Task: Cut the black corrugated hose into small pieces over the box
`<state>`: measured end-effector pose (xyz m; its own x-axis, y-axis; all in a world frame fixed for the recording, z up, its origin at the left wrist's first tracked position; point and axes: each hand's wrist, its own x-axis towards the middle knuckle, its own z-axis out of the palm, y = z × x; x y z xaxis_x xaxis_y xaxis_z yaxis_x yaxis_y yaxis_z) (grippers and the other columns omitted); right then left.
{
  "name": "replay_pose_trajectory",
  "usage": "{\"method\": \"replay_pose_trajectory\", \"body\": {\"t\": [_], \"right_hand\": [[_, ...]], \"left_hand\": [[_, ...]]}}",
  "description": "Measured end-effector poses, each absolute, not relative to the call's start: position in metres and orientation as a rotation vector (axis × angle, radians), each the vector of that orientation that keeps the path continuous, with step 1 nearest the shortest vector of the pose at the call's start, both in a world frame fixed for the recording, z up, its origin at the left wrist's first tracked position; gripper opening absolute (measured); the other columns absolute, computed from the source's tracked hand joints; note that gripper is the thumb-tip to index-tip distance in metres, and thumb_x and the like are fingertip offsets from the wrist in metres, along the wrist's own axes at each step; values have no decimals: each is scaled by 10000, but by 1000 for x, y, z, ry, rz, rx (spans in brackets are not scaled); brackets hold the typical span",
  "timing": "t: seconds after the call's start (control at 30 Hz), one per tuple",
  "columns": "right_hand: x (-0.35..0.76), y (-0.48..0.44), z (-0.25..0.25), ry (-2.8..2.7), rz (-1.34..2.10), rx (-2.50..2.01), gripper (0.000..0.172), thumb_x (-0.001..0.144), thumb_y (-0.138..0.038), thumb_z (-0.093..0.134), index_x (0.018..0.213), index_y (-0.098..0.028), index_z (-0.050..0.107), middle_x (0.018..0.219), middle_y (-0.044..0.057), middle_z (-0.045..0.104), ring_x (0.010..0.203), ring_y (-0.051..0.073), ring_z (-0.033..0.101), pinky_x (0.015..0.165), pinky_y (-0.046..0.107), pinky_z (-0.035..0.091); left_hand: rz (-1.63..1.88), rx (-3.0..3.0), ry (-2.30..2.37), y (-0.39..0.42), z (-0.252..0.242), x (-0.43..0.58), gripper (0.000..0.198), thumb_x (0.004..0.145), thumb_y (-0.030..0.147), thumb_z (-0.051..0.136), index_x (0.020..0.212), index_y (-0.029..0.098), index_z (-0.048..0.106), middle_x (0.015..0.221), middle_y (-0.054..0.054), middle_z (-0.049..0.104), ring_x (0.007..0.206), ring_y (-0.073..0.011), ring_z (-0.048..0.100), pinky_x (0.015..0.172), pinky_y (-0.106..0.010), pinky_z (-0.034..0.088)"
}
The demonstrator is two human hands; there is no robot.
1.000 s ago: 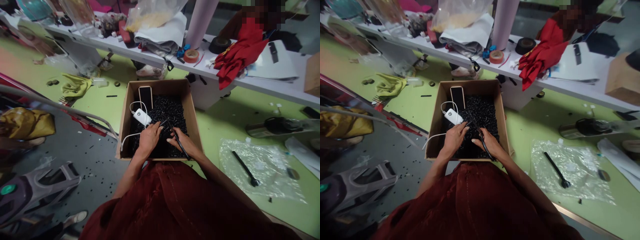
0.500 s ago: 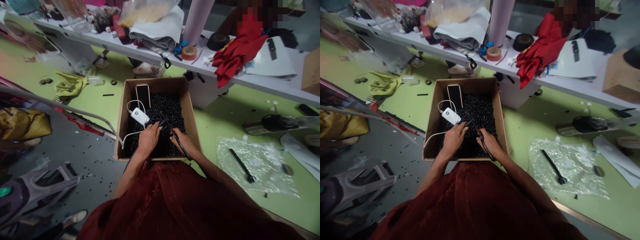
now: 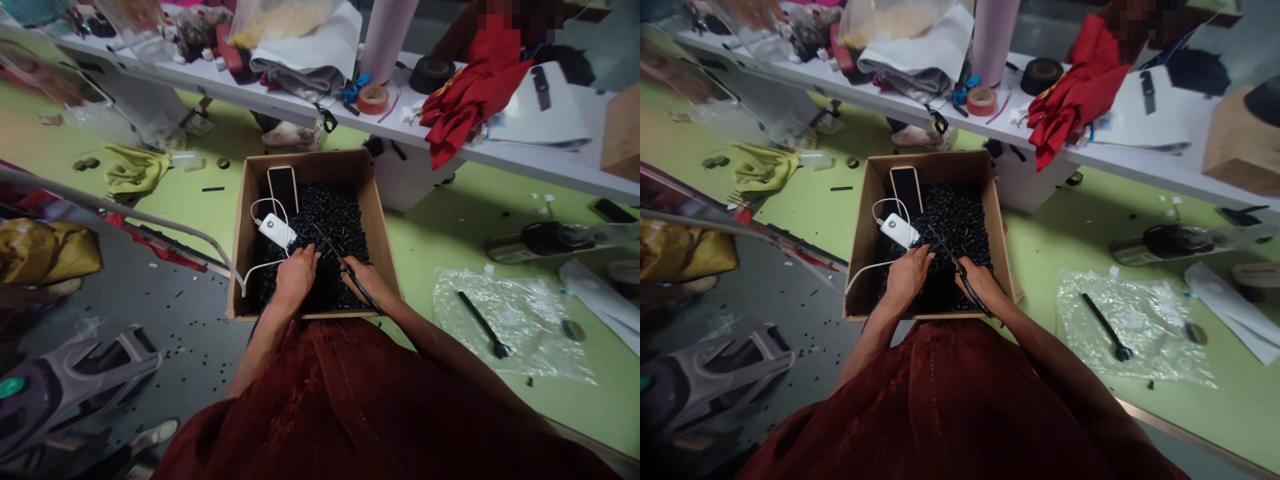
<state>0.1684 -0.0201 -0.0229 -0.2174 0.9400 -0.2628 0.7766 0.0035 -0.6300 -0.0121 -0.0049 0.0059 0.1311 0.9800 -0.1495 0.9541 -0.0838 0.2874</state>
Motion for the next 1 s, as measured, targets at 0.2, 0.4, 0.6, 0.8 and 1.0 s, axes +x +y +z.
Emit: {"method": "replay_pose_trajectory", "body": {"t": [0.2, 0.4, 0.6, 0.8, 1.0], "right_hand": [[169, -18, -27, -2029, 1012, -1785, 170, 823, -222, 442, 936, -224, 569, 767, 27, 658, 706, 186, 629, 673, 259, 421], [176, -18, -32, -1937, 1008, -1748, 167, 839, -290, 474, 963, -238, 573, 711, 3, 642, 680, 180, 635, 666, 273, 451], [180, -20, -29, -1808, 1130, -1675, 302, 887, -424, 443, 1107, -235, 526, 706, -9, 628, 624, 168, 618, 643, 288, 467], [176, -18, -22, -1864, 1121, -1619, 382, 866, -451, 489, 1162, -209, 493, 929, 48, 667, 807, 198, 632, 723, 309, 468], [178, -16, -27, -1895, 1057, -1624, 432, 862, -440, 502, 1219, -198, 508, 984, 67, 661, 854, 211, 629, 776, 339, 474]], "left_hand": [[48, 2124, 1907, -5, 4, -11, 398, 966, 397, 299, 1215, 229, 559, 1022, -87, 672, 821, -199, 672, 689, -270, 471], [224, 2044, 1903, -4, 2, -12, 413, 960, 379, 336, 1261, 202, 557, 1082, -112, 668, 882, -212, 668, 762, -294, 487], [431, 1908, 1829, -2, 1, -15, 405, 956, 320, 376, 1285, 159, 549, 1178, -115, 647, 1048, -208, 623, 907, -299, 460], [479, 1898, 1840, -3, 1, -15, 402, 955, 319, 376, 1272, 150, 557, 1196, -115, 643, 1079, -212, 613, 934, -316, 456], [503, 1862, 1854, -3, 2, -15, 407, 952, 317, 382, 1307, 167, 510, 1248, -121, 623, 1089, -224, 616, 924, -333, 461]]}}
